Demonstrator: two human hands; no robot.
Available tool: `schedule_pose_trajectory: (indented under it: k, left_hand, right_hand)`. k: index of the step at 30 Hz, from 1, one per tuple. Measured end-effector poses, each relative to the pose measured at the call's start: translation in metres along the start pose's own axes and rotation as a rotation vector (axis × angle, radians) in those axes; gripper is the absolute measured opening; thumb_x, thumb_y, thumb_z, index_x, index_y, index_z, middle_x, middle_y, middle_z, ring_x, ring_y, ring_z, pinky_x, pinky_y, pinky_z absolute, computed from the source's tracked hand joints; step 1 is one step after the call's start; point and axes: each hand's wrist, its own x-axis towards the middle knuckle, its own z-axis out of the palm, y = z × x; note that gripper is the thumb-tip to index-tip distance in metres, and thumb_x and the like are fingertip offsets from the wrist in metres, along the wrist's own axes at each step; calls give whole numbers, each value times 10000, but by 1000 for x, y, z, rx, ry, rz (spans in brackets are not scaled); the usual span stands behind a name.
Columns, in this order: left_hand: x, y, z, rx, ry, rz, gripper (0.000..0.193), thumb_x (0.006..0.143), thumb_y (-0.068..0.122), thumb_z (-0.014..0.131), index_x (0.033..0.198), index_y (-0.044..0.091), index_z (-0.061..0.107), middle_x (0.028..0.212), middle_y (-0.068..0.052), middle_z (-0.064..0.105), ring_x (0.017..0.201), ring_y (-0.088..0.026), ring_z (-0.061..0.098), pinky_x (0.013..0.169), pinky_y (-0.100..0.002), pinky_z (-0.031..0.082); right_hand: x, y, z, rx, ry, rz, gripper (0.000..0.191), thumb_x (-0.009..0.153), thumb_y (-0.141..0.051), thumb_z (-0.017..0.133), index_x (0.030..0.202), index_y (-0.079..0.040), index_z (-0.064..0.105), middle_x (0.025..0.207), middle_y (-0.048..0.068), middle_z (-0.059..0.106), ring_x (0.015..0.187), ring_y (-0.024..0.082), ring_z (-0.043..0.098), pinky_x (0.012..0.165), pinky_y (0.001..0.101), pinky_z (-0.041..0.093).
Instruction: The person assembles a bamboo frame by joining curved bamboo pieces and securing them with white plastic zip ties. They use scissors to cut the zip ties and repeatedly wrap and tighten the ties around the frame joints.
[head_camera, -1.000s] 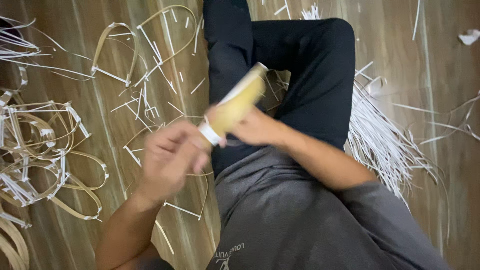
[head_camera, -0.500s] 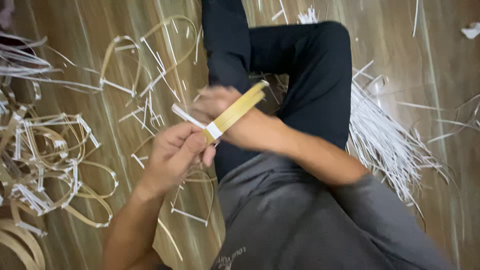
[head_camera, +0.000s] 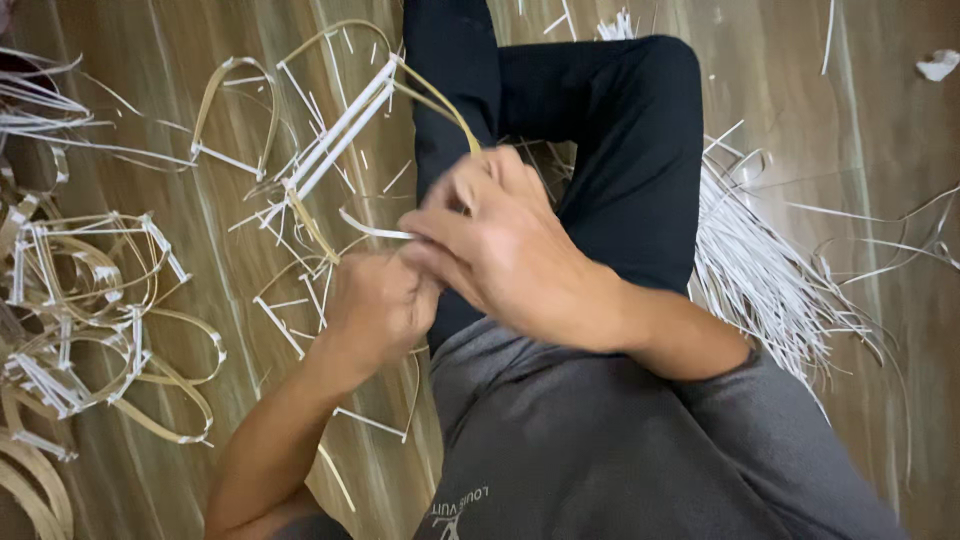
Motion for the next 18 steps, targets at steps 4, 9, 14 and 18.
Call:
schedule_pose_trajectory:
  k: [4,9,14,18]
  left_hand:
    - [0,-9,6,-10,64,103,51,873,123,667,888,93,628,734,-153,656,642,-374,649,580,-464,504]
    - [9,-21,0,3,83,-106,107,978,132,675,988,42,619,646,-150,612,557,-338,646,522,-448,505]
    - [8,-26,-2,92,216,-166,112,1014,115,669,993,33,596,666,-125,610,587,-337,632,538,-454,473]
    - [4,-27,1,223,290,-47,147,1020,134,682,927,65,592,694,-117,606,583,-315,618,546,-436,465]
  right_hand:
    - [17,4,11,219,44,-139,162,973,-131,743,1051,-17,659,1166,149,653,1241,324,558,1033,431,480]
    - [6,12,11,646,-52,273,120,1067,-99,603,1085,-21,693,836,33,670,694,85,613,609,247,500]
    - [-9,17,17,747,-32,406,174,1083,-139,567,1065,-28,701,746,-20,658,546,2,549,477,179,429]
    - [-17,29,18,824,-59,446,203,1104,-160,546,1067,-38,705,735,-21,640,562,3,526,491,176,421]
